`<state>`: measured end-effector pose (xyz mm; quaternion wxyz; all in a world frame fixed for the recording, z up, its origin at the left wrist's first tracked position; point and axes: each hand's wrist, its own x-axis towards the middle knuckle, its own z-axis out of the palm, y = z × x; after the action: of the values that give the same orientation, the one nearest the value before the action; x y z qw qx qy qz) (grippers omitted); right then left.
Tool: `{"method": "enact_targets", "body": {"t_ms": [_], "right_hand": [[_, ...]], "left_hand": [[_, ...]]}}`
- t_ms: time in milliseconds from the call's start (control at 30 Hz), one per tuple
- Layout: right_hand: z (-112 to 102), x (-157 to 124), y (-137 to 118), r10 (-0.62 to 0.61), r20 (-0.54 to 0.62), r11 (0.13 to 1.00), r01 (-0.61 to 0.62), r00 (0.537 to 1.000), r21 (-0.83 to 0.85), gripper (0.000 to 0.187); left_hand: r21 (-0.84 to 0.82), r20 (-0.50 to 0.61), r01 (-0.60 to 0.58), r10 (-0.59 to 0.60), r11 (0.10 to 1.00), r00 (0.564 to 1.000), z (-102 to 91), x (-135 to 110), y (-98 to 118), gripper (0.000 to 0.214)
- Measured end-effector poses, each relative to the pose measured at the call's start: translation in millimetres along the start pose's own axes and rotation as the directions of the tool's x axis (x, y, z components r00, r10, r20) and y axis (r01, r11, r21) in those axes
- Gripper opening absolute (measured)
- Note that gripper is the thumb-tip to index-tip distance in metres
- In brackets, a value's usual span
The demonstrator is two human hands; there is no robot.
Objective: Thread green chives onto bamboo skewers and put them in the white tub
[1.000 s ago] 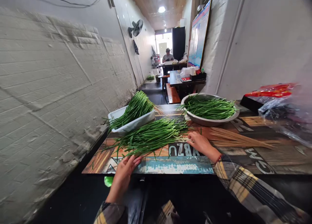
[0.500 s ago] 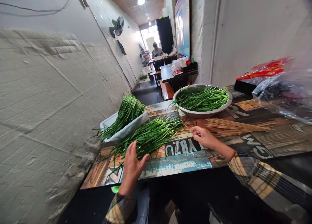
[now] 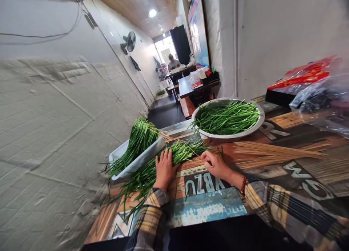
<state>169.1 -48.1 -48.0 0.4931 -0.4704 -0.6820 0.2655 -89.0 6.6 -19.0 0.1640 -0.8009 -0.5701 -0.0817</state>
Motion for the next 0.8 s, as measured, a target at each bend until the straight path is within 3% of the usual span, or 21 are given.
{"method": "enact_targets", "body": {"t_ms": [200,300,567,667,800], "right_hand": [[1,12,2,-0.016,0.036,0.999,0.015,0.999,0.030,0.023],[-4,13,0,-0.002,0.024,0.998,0.000,1.000,0.071,0.020],[-5,8,-12,0.077,0.021,0.979,-0.080,0.997,0.189,0.027],[0,4,-12,0.087,0.069,0.971,-0.100,0.994,0.219,0.030],[6,-2,-10,0.092,0.138,0.959,-0.124,0.986,0.253,0.031]], "left_hand": [[0.067,-0.036,-0.080,0.083,0.995,0.996,5.6,8,-2,0.058],[0.043,-0.043,-0.061,0.063,0.997,0.997,3.8,7,-1,0.057],[-0.066,-0.010,-0.025,0.024,0.998,1.000,-25.0,-17,16,0.080],[-0.110,-0.034,-0.073,0.069,0.991,0.997,-32.7,-30,35,0.063],[-0.125,-0.056,-0.046,0.040,0.991,0.998,-29.7,-42,60,0.037]]}}
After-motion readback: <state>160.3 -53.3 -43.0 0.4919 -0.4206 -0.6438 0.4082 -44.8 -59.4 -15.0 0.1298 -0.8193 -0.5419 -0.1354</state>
